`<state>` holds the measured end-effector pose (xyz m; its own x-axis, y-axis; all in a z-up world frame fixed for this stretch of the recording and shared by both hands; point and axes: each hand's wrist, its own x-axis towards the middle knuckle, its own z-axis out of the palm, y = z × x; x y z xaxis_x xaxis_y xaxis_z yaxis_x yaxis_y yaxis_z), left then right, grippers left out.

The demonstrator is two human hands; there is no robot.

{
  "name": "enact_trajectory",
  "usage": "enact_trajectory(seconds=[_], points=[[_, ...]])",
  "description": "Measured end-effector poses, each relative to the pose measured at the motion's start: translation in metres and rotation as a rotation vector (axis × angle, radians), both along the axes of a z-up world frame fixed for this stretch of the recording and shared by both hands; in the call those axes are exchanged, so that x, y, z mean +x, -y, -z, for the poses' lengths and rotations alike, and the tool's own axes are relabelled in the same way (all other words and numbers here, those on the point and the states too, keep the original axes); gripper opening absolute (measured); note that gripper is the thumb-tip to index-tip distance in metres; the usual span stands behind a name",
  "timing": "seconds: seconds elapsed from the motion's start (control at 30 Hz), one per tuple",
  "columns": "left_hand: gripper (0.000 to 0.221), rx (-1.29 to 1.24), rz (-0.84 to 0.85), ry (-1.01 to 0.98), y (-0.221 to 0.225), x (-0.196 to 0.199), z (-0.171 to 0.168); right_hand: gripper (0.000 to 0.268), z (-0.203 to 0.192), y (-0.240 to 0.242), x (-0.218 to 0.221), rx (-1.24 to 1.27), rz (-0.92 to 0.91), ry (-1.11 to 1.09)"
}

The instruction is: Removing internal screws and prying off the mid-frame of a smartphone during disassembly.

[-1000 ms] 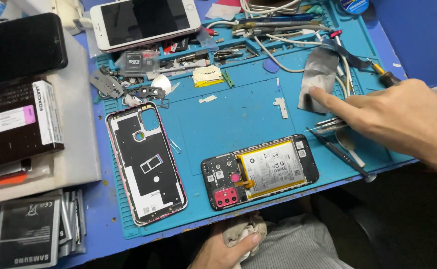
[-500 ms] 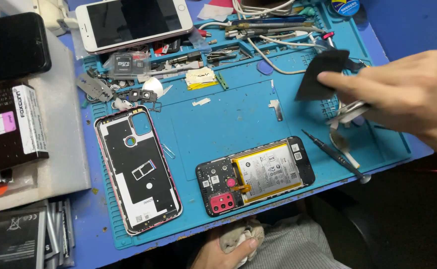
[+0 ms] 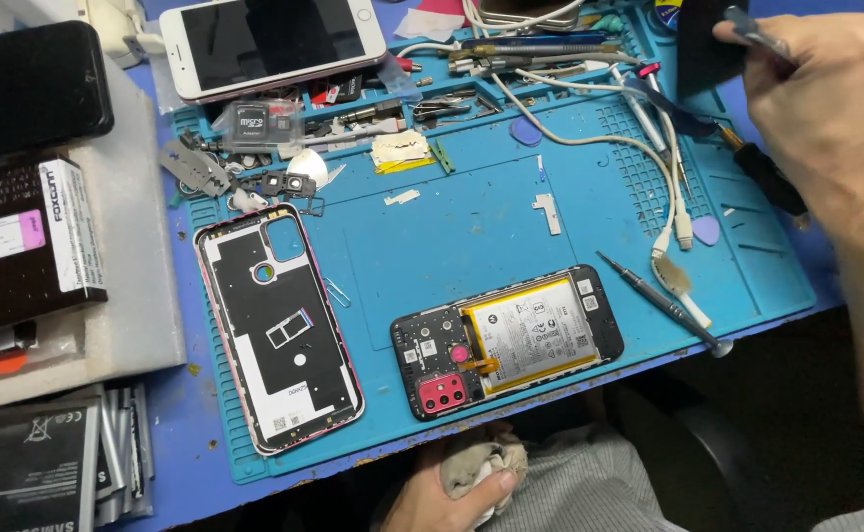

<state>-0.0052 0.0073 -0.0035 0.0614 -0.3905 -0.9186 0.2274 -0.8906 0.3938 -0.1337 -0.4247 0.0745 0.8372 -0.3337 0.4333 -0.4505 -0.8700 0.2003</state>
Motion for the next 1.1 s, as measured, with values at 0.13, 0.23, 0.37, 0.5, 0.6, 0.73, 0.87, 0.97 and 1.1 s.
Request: enact_trajectory(seconds=[0.13,0.23,0.37,0.5,0.6,0.73,0.87,0.97,1.1], points=[[0.049,0.044,0.094,-0.016,0.008,0.008,-0.02,0.037,-0.01,-0.012,-0.002,-0.295,0.139,-0.17],[0.061,-0.02,0.028,0.013,0.002,0.0,0.003,0.036,0.002,0.003,-0.013,-0.013,0.198,-0.115],[0.065,-0.038,0.016,0.014,-0.001,0.0,0.004,0.032,-0.041,-0.071,0.022,0.238,0.219,-0.128],[0.053,-0.049,0.066,-0.011,-0.006,0.0,0.006,0.035,-0.05,-0.115,0.054,0.575,0.247,-0.321],[0.051,-0.081,0.058,-0.017,-0.005,0.001,0.004,0.04,-0.033,-0.118,0.061,0.469,0.136,-0.295],[0.053,-0.056,0.08,-0.001,-0.008,0.0,0.007,0.046,-0.031,-0.13,0.075,0.372,0.161,-0.224],[0.059,-0.201,-0.025,-0.036,-0.012,-0.003,0.017,0.043,-0.017,-0.118,0.068,0.198,0.087,-0.122],[0.067,-0.416,-0.092,0.047,-0.015,-0.01,0.034,0.046,-0.012,-0.115,0.071,0.243,0.129,-0.115],[0.066,-0.313,-0.065,0.002,-0.013,-0.008,0.027,0.04,0.003,-0.105,0.069,0.113,0.131,-0.107]])
